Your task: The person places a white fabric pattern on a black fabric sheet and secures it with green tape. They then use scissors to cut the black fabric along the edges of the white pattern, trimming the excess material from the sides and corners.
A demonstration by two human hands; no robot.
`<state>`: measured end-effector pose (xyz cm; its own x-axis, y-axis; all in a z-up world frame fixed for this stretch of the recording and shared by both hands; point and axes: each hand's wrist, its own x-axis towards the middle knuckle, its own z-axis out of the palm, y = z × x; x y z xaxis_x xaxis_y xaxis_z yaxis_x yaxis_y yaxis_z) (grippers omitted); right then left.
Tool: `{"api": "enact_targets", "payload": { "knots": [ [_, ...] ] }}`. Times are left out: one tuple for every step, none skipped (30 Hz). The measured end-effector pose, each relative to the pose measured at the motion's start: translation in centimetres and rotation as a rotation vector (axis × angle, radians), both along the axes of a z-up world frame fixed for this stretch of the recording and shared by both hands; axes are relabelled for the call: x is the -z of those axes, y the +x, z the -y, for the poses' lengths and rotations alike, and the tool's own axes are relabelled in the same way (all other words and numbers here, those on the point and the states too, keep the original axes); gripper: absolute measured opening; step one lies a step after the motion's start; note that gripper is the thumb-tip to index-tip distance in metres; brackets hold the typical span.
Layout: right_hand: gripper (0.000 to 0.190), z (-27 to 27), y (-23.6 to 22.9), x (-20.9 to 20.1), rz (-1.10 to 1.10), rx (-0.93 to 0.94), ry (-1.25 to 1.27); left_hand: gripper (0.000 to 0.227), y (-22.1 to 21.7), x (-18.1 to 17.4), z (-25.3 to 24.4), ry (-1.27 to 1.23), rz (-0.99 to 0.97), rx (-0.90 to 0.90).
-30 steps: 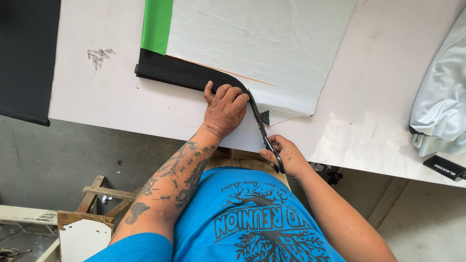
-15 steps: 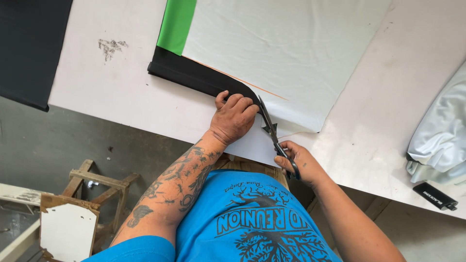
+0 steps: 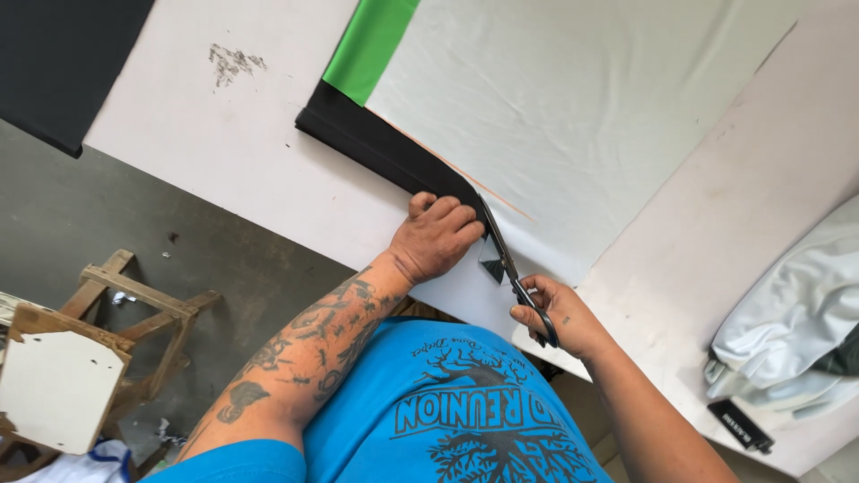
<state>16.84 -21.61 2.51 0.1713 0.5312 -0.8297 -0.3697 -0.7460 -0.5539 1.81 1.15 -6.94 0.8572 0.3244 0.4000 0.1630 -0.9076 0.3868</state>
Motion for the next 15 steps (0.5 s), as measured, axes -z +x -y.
{"api": "enact_targets", "payload": {
  "knots": [
    [0.053,-0.2,0.6,0.4,-0.001,-0.034,0.003,0.012,0.1,-0.1,-0.1,-0.008,0.014,0.007],
    [0.059,-0.1,1.1,0.7,-0.009,-0.069,-0.001,0.012,-0.1,-0.2,0.1,-0.021,0.022,0.012],
    [0.059,-0.6,1.7,0.7,-0.01,-0.085,-0.002,0.012,0.0,-0.3,0.0,-0.022,0.021,-0.004],
    [0.062,-1.2,2.2,0.7,-0.01,-0.122,-0.006,0.012,0.0,-0.5,-0.1,-0.018,0.036,0.001],
    [0.066,-1.9,2.7,0.7,-0.009,-0.158,-0.01,0.012,0.1,-0.7,-0.2,-0.013,0.05,0.007],
    [0.066,-2.1,3.1,0.8,-0.011,-0.172,-0.008,0.012,0.0,-1.0,-0.3,-0.011,0.048,-0.007],
    [0.06,-2.3,3.4,1.0,0.02,-0.201,-0.03,0.013,0.0,-1.3,-0.3,-0.012,0.053,-0.007],
    [0.054,-2.5,3.8,1.2,0.053,-0.227,-0.054,0.014,0.2,-1.5,-0.4,-0.017,0.061,-0.003],
    [0.054,-3.2,4.4,0.7,0.053,-0.238,-0.055,0.014,0.4,-1.2,-0.6,-0.018,0.062,-0.014],
    [0.052,-3.6,4.7,0.2,0.06,-0.254,-0.072,0.012,0.3,-1.0,-0.5,-0.014,0.039,-0.009],
    [0.05,-4.1,5.0,-0.4,0.068,-0.27,-0.089,0.011,0.1,-0.8,-0.4,-0.011,0.017,-0.003],
    [0.05,-4.3,5.3,-0.4,0.067,-0.283,-0.089,0.011,0.1,-1.1,-0.4,-0.012,0.016,-0.016],
    [0.051,-4.5,5.7,-0.5,0.04,-0.299,-0.093,0.011,0.0,-1.4,-0.5,-0.015,0.008,-0.016],
    [0.051,-4.9,6.2,-0.4,0.015,-0.315,-0.093,0.012,0.1,-1.6,-0.8,-0.013,0.002,-0.016],
    [0.051,-5.3,6.9,0.2,0.017,-0.329,-0.089,0.012,0.2,-1.2,-0.8,-0.009,0.003,-0.03]
  ]
}}
